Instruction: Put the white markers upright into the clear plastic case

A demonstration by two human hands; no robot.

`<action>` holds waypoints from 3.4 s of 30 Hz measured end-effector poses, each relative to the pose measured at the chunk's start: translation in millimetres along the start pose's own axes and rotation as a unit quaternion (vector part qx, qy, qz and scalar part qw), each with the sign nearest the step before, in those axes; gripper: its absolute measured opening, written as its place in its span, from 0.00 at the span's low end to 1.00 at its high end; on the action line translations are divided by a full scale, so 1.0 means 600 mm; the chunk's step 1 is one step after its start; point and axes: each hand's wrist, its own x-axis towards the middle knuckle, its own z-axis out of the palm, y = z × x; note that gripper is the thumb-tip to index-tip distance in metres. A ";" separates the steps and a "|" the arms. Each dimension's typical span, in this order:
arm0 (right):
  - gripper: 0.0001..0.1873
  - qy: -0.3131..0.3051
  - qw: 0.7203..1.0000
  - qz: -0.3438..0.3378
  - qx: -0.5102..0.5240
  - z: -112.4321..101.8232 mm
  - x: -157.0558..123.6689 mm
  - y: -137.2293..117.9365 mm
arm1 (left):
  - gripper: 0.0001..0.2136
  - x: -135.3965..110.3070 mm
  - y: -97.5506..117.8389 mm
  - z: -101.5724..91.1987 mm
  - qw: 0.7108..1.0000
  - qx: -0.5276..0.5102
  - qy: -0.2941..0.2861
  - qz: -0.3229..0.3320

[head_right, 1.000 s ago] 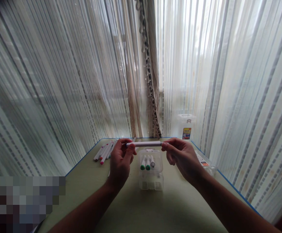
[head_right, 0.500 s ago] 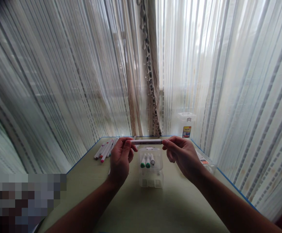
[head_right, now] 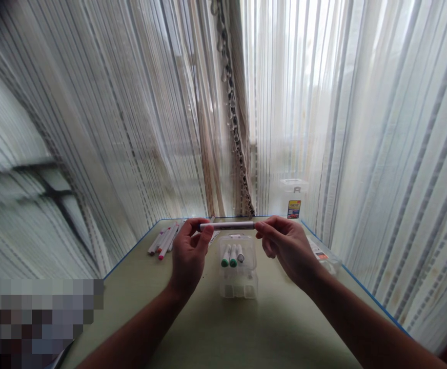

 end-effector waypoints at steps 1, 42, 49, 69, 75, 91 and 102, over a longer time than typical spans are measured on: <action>0.18 -0.001 1.000 -0.001 0.000 0.000 0.000 0.000 | 0.15 0.000 0.002 0.000 1.000 0.005 0.002 0.005; 0.17 -0.019 1.000 -0.015 -0.016 -0.004 0.002 0.006 | 0.12 -0.004 0.010 0.003 0.999 -0.010 -0.032 -0.006; 0.18 -0.015 0.999 -0.016 -0.033 -0.001 0.003 0.005 | 0.13 -0.003 0.003 0.002 1.000 0.005 -0.025 -0.012; 0.16 -0.019 0.999 -0.026 -0.019 -0.001 0.003 0.002 | 0.14 -0.006 0.005 0.003 0.999 0.006 -0.039 -0.018; 0.15 -0.019 0.999 -0.032 -0.003 0.000 0.003 0.002 | 0.14 -0.005 0.008 0.004 0.999 0.004 -0.041 -0.017; 0.14 -0.014 0.999 -0.041 0.002 0.005 -0.004 -0.006 | 0.14 -0.002 0.002 0.005 0.995 -0.074 -0.056 -0.028; 0.12 -0.023 0.999 -0.042 0.010 0.005 -0.004 -0.007 | 0.14 -0.005 0.003 0.006 0.993 -0.095 -0.060 -0.028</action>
